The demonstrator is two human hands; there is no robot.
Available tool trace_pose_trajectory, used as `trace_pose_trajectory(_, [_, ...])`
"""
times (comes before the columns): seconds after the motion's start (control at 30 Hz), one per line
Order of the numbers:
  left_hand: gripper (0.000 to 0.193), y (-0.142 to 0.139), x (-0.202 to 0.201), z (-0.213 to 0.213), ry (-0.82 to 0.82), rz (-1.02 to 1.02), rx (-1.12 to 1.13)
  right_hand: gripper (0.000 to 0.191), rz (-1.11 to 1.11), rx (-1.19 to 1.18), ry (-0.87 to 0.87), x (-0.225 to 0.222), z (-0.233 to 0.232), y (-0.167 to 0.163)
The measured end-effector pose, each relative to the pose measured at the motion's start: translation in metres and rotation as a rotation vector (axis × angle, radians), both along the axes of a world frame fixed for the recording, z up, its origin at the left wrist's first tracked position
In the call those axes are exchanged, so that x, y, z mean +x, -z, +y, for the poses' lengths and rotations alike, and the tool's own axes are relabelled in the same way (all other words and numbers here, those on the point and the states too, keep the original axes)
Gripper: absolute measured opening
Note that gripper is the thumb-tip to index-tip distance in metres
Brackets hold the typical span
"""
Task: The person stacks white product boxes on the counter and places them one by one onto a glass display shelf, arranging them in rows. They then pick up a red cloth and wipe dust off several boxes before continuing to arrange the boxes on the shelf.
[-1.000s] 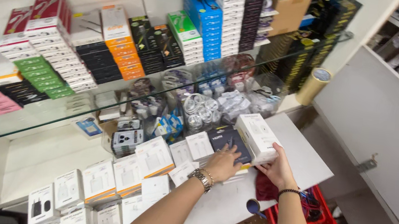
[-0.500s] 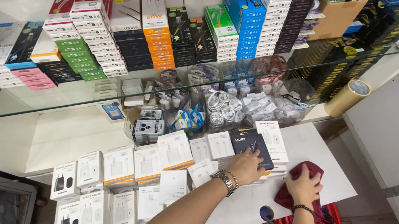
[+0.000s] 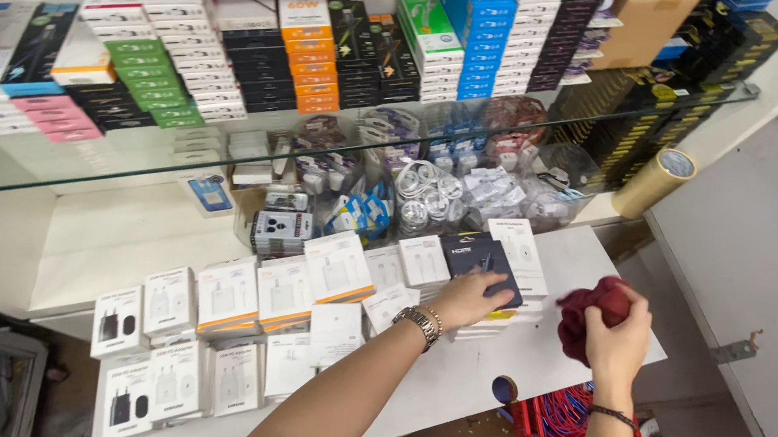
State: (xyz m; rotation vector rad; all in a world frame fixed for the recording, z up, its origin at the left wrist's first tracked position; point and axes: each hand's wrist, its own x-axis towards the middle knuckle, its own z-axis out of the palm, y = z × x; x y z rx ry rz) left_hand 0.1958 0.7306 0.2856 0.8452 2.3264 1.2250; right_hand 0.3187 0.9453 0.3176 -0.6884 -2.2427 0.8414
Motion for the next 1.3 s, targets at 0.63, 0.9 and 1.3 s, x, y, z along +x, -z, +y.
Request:
trace_pose_trajectory(0.63, [0.038, -0.117, -0.008, -0.398, -0.661, -0.333, 1.253, 0.076, 0.053, -0.816, -1.091, -0.11, -0.509, -0.135])
trace_pose_trajectory(0.9, [0.038, -0.039, -0.034, -0.613, -1.215, 0.101, 0.544, 0.068, -0.033, -1.129, -0.85, -0.147, -0.73, -0.054])
trace_pose_trajectory(1.3, [0.044, 0.104, -0.116, -0.77, -0.832, -0.348, 0.166, 0.072, -0.045, -0.715, 0.114, -0.235, -0.838, 0.189])
